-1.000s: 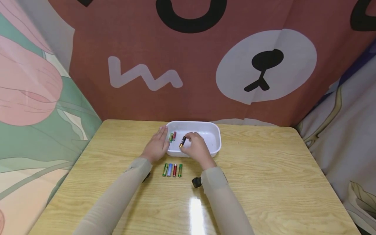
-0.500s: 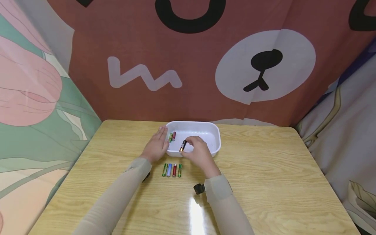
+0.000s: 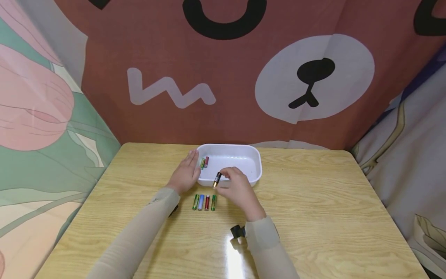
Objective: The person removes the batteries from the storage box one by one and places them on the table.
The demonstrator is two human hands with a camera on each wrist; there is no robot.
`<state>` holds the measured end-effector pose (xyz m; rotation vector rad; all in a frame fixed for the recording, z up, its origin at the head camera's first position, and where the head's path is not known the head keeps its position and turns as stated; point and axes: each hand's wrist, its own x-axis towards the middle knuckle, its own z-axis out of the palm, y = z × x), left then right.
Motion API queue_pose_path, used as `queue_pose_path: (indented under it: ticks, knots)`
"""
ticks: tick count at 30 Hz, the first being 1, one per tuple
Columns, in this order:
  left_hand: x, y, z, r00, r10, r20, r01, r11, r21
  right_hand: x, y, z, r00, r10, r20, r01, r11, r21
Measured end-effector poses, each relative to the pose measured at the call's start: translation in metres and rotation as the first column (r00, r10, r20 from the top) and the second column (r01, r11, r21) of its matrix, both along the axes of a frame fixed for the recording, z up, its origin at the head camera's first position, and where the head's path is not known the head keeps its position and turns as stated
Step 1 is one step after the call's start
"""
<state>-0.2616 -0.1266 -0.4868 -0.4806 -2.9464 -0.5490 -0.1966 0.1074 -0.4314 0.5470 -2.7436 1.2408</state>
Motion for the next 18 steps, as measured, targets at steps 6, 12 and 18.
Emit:
queue_pose_path:
  ticks: [6, 12, 18]
  knots:
    - [-0.002, 0.001, -0.002, 1.0, 0.006, 0.005, -0.006, 1.0, 0.002, 0.008, 0.002, 0.0, 1.0, 0.019, -0.02, -0.019, 1.0, 0.001]
    - [-0.002, 0.001, -0.003, 1.0, 0.001, 0.002, -0.001, 1.0, -0.006, 0.011, 0.004, -0.002, 0.998, 0.052, -0.033, -0.052, 0.999, -0.002]
    - [0.0, 0.001, -0.001, 1.0, -0.001, 0.001, 0.001, 1.0, -0.005, 0.013, 0.005, -0.006, 0.996, 0.089, 0.016, -0.089, 0.994, 0.055]
